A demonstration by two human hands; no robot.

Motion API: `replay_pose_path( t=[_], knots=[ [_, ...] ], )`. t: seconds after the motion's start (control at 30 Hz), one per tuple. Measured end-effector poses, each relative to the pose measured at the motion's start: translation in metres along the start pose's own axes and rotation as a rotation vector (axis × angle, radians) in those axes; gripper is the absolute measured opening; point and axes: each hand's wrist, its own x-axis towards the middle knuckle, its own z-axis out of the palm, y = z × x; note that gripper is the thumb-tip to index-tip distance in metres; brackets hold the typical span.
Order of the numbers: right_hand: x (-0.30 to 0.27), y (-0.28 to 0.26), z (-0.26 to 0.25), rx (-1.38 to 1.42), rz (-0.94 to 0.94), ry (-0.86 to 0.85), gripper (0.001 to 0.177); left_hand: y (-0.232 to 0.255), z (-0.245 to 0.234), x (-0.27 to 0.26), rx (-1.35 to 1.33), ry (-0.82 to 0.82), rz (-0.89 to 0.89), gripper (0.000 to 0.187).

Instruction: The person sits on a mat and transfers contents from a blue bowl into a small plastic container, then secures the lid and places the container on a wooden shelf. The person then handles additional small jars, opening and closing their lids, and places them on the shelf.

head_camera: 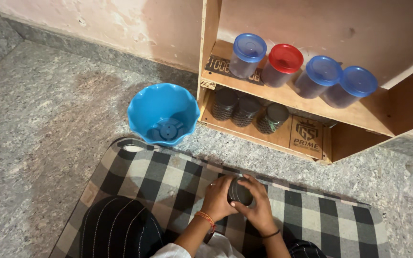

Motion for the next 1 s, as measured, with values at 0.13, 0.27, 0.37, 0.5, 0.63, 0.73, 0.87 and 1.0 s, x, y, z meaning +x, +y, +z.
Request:
replay_pose_path(
  t=[0.13,0.27,0.37,0.5,0.63,0.73,0.87,1.0],
  knots=[
    [-0.002,-0.002,-0.01,-0.015,-0.007,-0.095,0.07,0.001,0.002,-0.003,0.043,-0.034,-0.025,0.091],
    [-0.004,-0.002,-0.017,-0.021,0.034,-0.156,0.077,0.002,0.004,-0.004,0.057,-0.053,0.001,0.094],
    [-0.004,-0.002,-0.019,-0.032,0.032,-0.193,0.078,0.002,0.004,-0.004,0.085,-0.088,0.004,0.099],
    [-0.004,-0.004,-0.02,-0.055,0.056,-0.235,0.076,0.0,0.005,-0.005,0.09,-0.109,0.009,0.102],
    [-0.003,-0.009,-0.023,-0.064,0.084,-0.248,0.076,-0.002,0.006,-0.005,0.093,-0.1,0.015,0.101],
    [-0.001,-0.012,-0.026,-0.027,0.063,-0.248,0.073,-0.002,0.007,-0.003,0.084,-0.123,-0.002,0.102],
    [0.001,-0.015,-0.027,-0.031,0.045,-0.249,0.071,-0.003,0.004,-0.001,0.061,-0.159,-0.015,0.103],
    [0.003,-0.019,-0.027,-0.043,0.051,-0.228,0.072,-0.002,0.002,0.0,0.064,-0.142,0.017,0.101]
  ],
)
